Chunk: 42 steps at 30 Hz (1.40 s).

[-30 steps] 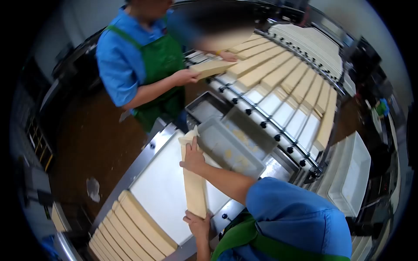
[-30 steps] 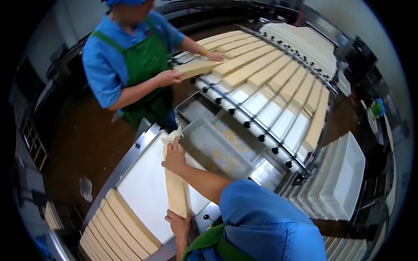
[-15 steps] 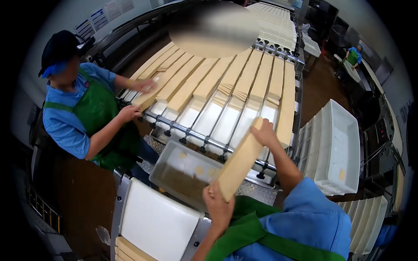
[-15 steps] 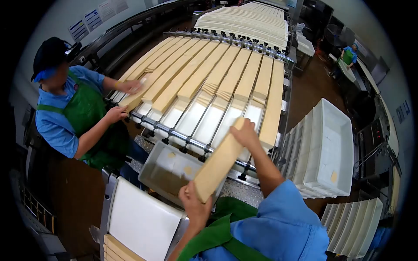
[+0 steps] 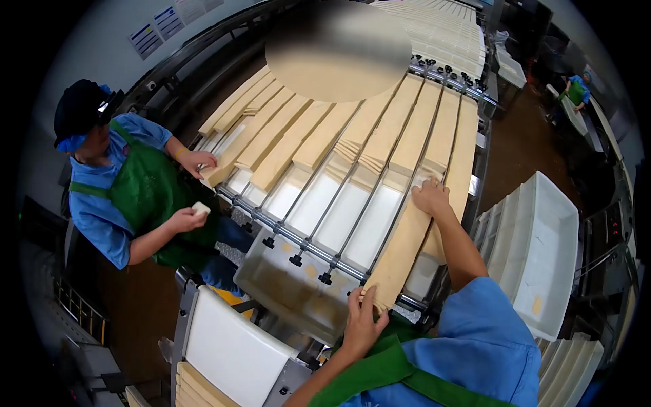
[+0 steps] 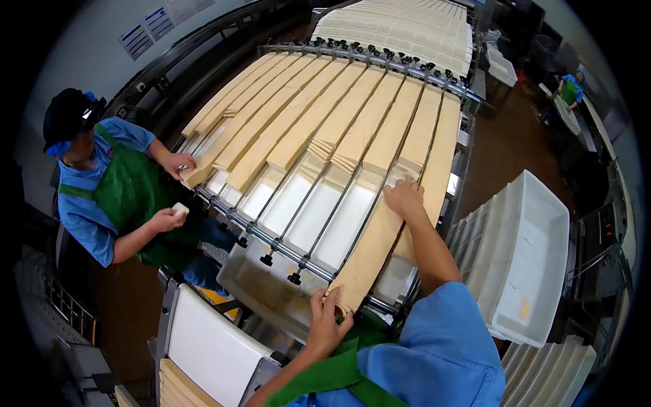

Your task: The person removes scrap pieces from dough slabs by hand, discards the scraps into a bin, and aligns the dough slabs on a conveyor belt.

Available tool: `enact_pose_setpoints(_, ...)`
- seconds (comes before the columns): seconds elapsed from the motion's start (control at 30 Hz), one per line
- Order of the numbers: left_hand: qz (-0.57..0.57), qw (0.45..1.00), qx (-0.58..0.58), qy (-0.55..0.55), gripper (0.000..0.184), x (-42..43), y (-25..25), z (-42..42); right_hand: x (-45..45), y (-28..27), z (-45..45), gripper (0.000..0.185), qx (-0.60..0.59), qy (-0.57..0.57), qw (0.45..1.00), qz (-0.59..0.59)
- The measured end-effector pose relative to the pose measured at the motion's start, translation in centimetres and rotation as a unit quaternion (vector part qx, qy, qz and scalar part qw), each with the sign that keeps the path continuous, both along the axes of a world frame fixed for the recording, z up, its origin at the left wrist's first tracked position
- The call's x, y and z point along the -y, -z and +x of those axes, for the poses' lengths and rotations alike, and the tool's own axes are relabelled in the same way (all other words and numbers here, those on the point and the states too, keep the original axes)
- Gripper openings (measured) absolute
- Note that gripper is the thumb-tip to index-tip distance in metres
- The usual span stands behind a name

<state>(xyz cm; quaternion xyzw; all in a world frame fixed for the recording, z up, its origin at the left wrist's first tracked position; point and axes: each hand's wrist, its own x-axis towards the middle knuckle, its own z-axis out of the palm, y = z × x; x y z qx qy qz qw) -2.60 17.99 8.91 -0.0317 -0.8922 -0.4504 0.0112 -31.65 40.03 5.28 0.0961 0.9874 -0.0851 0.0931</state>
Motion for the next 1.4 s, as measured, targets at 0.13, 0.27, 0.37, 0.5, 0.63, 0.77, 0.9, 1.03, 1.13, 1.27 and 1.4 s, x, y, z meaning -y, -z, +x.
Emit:
enact_pose_setpoints(0.13, 0.027, 0.999, 0.023, 0.016, 0.062, -1.0, 0.7, -2.0, -1.0, 0.7, -1.6, 0.059, -0.038, 0.002, 0.999, 0.001)
enact_pose_setpoints(0.27, 0.016, 0.999, 0.017, 0.026, 0.058, -2.5, 0.9, -3.6, -2.1, 1.9, -2.1, 0.052, -0.131, -0.029, 0.99, 0.033)
enact_pose_setpoints(0.37, 0.0, 1.0, -0.001, 0.029, 0.057, -3.0, 2.0, -4.3, -2.6, 3.7, -2.8, 0.046, -0.224, -0.048, 0.972, 0.048)
enact_pose_setpoints(0.5, -0.001, 0.999, -0.015, 0.047, 0.056, -3.4, 2.4, -5.1, -1.8, 2.2, -2.8, 0.044, -0.274, -0.089, 0.957, 0.01)
enact_pose_setpoints(0.63, 0.009, 0.999, -0.015, 0.044, 0.055, -3.9, 2.1, -5.8, -1.1, 1.3, -3.3, 0.043, -0.26, -0.044, 0.964, 0.046)
enact_pose_setpoints(0.77, 0.025, 0.996, 0.056, 0.061, 0.061, -4.4, 5.1, -6.6, -0.3, 0.2, -3.4, 0.04, -0.206, -0.056, 0.976, 0.052)
enact_pose_setpoints(0.9, -0.023, 0.997, 0.063, 0.049, 0.072, -6.5, 9.0, -8.4, 0.8, 2.6, -2.4, 0.049, -0.213, -0.09, 0.971, 0.068)
enact_pose_setpoints(1.03, 0.126, 0.989, 0.073, -0.034, 0.062, -3.4, 3.2, -7.3, 1.2, 5.0, -0.5, 0.05, -0.262, -0.19, 0.944, -0.057)
enact_pose_setpoints(1.13, 0.153, 0.975, -0.014, -0.163, 0.061, -0.2, 3.5, -6.0, 4.4, 2.6, 3.0, 0.05, -0.234, -0.234, 0.939, -0.098)
enact_pose_setpoints(1.27, 0.129, 0.939, -0.134, -0.29, 0.063, 6.1, 4.1, -3.2, 8.2, 3.9, 4.6, 0.045, -0.224, -0.324, 0.888, -0.237)
enact_pose_setpoints(1.4, -0.076, 0.9, -0.092, -0.419, 0.06, 9.9, 6.2, 1.0, 15.0, 3.2, 8.4, 0.037, -0.159, -0.363, 0.845, -0.36)
